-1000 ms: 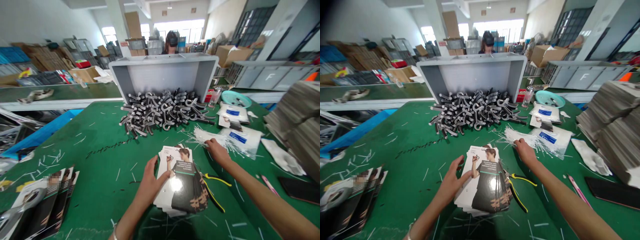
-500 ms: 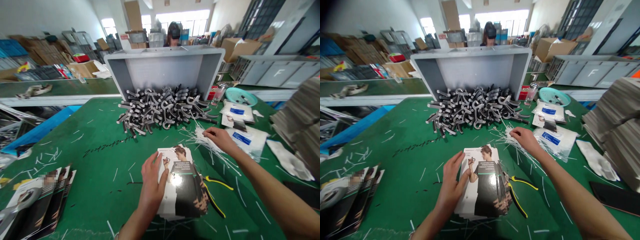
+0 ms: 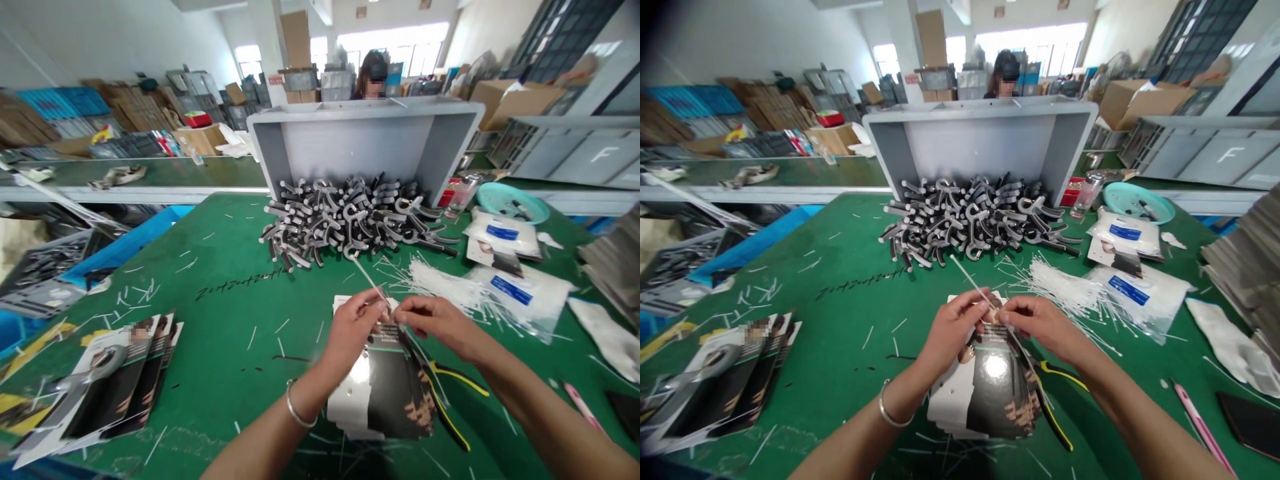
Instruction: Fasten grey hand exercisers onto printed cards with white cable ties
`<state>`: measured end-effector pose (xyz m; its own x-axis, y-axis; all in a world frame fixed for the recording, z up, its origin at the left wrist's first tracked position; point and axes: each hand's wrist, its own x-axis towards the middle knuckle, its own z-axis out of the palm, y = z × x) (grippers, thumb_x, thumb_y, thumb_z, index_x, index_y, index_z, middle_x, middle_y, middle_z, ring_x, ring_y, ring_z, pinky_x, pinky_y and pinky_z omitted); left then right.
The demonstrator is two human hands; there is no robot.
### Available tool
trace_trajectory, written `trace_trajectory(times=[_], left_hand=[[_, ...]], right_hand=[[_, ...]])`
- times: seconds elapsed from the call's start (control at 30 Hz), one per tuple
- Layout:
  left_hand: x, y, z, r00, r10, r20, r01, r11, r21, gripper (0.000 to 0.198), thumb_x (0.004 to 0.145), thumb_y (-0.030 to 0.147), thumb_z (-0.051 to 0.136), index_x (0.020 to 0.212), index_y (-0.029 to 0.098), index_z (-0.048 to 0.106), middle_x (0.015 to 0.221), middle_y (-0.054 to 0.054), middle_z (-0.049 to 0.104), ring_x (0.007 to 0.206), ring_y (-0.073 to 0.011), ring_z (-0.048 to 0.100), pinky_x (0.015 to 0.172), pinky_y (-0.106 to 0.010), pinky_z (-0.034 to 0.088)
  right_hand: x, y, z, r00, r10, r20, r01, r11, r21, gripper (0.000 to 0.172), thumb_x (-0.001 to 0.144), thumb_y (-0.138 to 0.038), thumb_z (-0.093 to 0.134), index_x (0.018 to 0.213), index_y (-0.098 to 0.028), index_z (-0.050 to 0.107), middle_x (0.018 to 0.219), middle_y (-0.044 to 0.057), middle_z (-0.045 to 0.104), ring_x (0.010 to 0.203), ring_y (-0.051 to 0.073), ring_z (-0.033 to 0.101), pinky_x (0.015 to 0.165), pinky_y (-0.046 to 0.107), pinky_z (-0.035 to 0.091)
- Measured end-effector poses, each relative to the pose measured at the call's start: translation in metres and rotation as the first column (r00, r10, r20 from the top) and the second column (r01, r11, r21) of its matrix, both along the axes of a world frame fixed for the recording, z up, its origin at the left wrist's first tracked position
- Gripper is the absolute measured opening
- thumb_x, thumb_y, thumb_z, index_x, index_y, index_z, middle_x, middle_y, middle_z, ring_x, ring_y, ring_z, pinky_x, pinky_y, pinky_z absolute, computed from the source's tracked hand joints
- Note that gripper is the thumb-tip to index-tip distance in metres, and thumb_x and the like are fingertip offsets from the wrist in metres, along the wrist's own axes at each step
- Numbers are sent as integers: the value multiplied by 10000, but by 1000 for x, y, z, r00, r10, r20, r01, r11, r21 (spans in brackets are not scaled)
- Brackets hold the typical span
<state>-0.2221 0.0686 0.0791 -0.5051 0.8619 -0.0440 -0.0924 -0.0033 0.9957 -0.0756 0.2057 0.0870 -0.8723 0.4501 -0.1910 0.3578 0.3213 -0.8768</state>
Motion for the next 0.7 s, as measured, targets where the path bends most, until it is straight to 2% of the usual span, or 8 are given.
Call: trace_trajectory(times=[0.07, 0.13, 0.23, 0.33, 0.43, 0.53, 0.6, 0.7], left_hand=[[1, 1, -2, 1000, 4, 20, -5, 1000, 25, 237, 874, 325, 609, 994, 158, 728, 838, -46, 729, 599, -112, 593, 583, -228, 486], [-1, -5, -5, 1000, 25, -13, -25, 1000, 6, 222, 877, 346, 602, 903, 159, 718, 756, -23, 698, 557, -103, 562, 535, -210, 453], [-5, -18, -6, 966, -21, -259, -2, 996, -90, 212, 904, 325, 565, 838, 173, 697, 689, -4, 646, 553, -115, 546, 535, -220, 431], [-5, -24, -2, 766, -102, -635, -3, 987, -163, 205, 920, 201, 519, 785, 174, 671, 756, -29, 641, 712, -162, 594, 702, -280, 463], [-4, -25, 0, 636, -164, -754, 7, 978, -206, 200, 939, 178, 486, 841, 176, 661, 828, -49, 642, 809, -192, 602, 797, -326, 467], [-8, -33, -8, 670, -97, -736, -15, 989, -144, 201, 938, 263, 541, 1103, 198, 634, 1072, -82, 637, 1028, -222, 584, 933, -368, 453], [-15, -44, -19, 686, 45, -726, -162, 983, -92, 380, 902, 321, 606, 1255, 190, 560, 1238, -116, 567, 1154, -251, 523, 1007, -414, 415], [-27, -63, -41, 769, 143, -623, -308, 937, -165, 524, 844, 369, 667, 1310, 167, 537, 1216, -126, 551, 1004, -239, 569, 913, -408, 466]], right_hand=[[-4, -17, -2, 998, 51, -44, -57, 986, -155, 358, 891, -518, 585, 808, -174, 643, 647, -23, 555, 575, 114, 489, 535, 233, 368], [-7, -27, -6, 997, 10, -74, -22, 986, -168, 333, 895, -506, 592, 842, -181, 645, 643, -24, 554, 554, 113, 492, 511, 232, 368], [-14, -34, -7, 982, -109, -154, 83, 982, -167, 290, 900, -467, 602, 1046, -219, 637, 733, -15, 609, 538, 116, 522, 491, 237, 401], [-26, -39, -4, 963, -152, -221, 98, 967, -237, 222, 878, -434, 639, 948, -224, 632, 687, -36, 583, 505, 102, 507, 468, 224, 393], [-37, -38, -6, 960, -178, -217, 110, 950, -292, 241, 868, -422, 653, 783, -205, 595, 576, -59, 540, 475, 88, 489, 465, 209, 373], [-39, -32, -13, 958, -199, -206, 99, 905, -413, 270, 885, -450, 626, 805, -196, 582, 586, -46, 608, 472, 95, 537, 493, 217, 418], [-35, -33, -16, 952, -217, -215, 88, 869, -486, 287, 894, -467, 613, 836, -189, 578, 622, -23, 651, 487, 103, 573, 519, 229, 456], [-21, -57, -20, 946, -228, -230, 40, 786, -617, 288, 919, -468, 590, 880, -184, 568, 703, 3, 669, 535, 111, 607, 552, 245, 495]])
